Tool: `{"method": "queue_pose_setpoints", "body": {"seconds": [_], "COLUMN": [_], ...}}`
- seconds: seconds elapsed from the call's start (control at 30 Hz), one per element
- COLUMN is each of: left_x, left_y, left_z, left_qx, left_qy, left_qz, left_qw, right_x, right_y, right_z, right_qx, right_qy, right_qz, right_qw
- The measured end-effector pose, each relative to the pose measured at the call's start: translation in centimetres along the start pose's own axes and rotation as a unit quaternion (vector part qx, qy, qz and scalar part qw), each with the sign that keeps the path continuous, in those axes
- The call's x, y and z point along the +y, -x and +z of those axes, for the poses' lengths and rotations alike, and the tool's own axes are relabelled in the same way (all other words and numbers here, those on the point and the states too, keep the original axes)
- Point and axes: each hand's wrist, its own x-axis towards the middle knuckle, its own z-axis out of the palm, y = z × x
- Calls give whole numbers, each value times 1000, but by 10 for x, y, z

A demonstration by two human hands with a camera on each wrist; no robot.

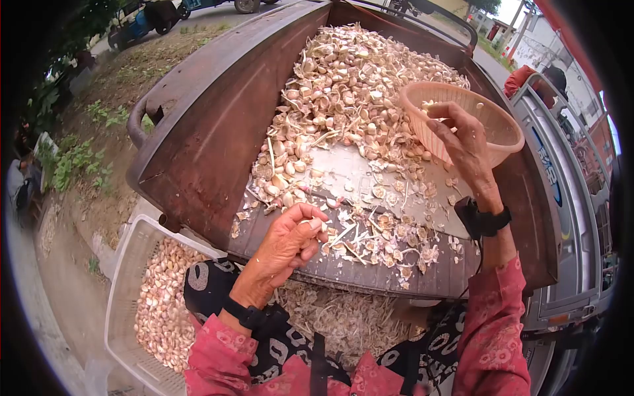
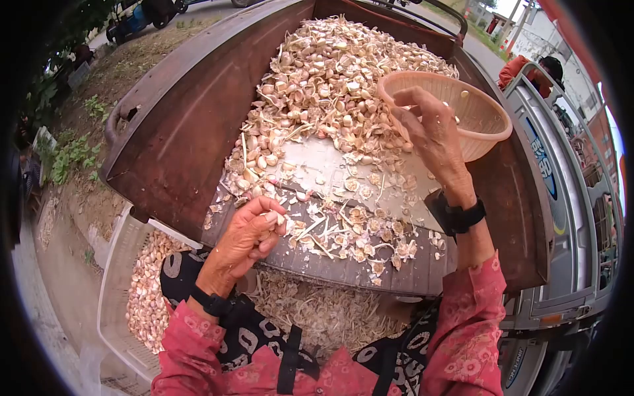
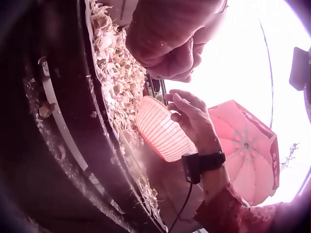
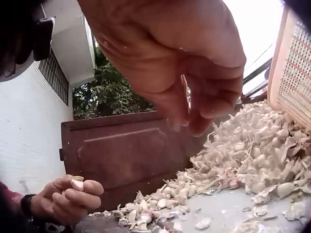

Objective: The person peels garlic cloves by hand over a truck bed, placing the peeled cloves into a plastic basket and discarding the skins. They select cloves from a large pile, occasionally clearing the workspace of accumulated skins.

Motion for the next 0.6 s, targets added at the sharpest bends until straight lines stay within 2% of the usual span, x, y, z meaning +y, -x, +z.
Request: {"method": "queue_pose_setpoints", "body": {"seconds": [0.03,0.07,0.17,0.23,0.33,0.4,0.43,0.47,0.5,0.53,0.57,0.6], "left_x": [0,1,0,3,9,23,32,32,39,12,16,24], "left_y": [1,3,5,9,36,67,84,91,91,96,99,105], "left_z": [0,0,-6,-9,16,43,66,74,80,89,94,102], "left_qx": [1,0,7,14,-106,-211,-217,-305,-406,-413,-413,-423], "left_qy": [-1,13,35,42,98,114,92,104,135,198,199,213], "left_qz": [-2,-1,-4,-3,62,69,102,142,150,235,235,239], "left_qw": [1000,1000,999,999,988,968,966,936,892,857,857,848], "right_x": [-7,-19,-27,-13,-17,-7,-5,-5,-6,-10,-10,-9], "right_y": [17,28,60,77,78,78,77,76,74,74,75,75], "right_z": [26,46,111,148,146,148,147,144,142,135,135,135], "right_qx": [-67,-172,-275,-232,-248,-260,-261,-292,-311,-299,-299,-283], "right_qy": [-81,-109,-108,-20,-16,-9,-10,-150,-284,-402,-401,-460], "right_qz": [-18,15,-22,-120,-118,-131,-132,12,157,222,223,270], "right_qw": [994,979,955,965,961,957,956,944,893,837,837,797]}}
